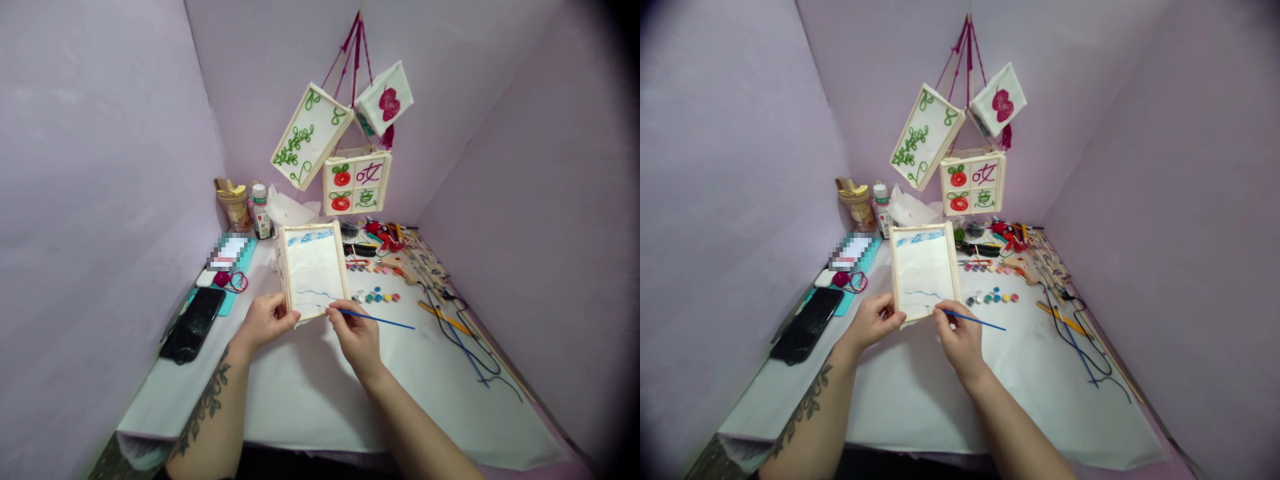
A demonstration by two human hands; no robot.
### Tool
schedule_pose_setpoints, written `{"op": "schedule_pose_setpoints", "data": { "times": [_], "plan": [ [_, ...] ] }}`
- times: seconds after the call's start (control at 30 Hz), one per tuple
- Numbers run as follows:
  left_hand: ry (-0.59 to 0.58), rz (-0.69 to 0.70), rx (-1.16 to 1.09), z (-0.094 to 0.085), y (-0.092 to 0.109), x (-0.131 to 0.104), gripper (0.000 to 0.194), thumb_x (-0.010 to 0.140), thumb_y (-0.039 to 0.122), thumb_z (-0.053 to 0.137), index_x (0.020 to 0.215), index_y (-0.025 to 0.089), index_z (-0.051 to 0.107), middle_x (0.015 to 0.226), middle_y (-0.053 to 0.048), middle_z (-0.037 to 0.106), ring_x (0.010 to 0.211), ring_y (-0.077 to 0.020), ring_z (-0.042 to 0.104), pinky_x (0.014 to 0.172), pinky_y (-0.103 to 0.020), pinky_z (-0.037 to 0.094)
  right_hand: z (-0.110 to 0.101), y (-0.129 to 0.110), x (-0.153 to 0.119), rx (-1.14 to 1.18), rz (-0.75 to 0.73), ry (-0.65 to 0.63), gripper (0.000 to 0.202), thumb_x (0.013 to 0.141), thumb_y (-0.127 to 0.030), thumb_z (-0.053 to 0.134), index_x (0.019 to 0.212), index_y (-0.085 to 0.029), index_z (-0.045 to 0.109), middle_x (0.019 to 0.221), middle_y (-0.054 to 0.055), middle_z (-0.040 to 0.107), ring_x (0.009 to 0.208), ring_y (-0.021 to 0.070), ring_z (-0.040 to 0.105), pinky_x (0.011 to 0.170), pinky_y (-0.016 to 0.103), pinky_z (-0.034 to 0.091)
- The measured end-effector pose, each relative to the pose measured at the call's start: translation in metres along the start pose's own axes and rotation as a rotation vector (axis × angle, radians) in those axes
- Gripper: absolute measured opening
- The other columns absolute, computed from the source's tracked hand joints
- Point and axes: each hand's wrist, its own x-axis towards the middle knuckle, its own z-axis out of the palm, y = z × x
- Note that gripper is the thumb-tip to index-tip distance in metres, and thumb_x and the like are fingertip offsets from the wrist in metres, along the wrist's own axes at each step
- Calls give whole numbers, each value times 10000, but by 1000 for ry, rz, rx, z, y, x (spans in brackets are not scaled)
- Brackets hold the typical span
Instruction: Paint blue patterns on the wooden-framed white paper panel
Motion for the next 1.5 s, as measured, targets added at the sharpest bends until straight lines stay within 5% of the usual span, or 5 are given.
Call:
{"op": "schedule_pose_setpoints", "data": {
  "times": [0.97,1.2,1.5],
  "plan": [
    [6,9,-4,-1,0,2,325,755,416,574,578,173,449,521,47,438,485,-77,383,473,-199,289,-25,13,6,-62,70,98,138,787,-324,632,791,-190,664,622,-18,618,491,94,500,480,217,411],
    [13,-10,17,-1,0,1,324,745,417,579,575,175,446,516,46,439,487,-81,389,479,-203,297,-31,19,13,314,178,153,198,796,-372,637,828,-178,609,650,5,628,481,83,462,432,206,359],
    [12,8,38,-2,-1,2,344,760,437,568,567,178,452,516,41,459,490,-85,404,481,-207,309,-100,47,61,166,58,396,209,766,-370,644,825,-187,561,624,-15,602,484,90,485,447,204,362]
  ]
}}
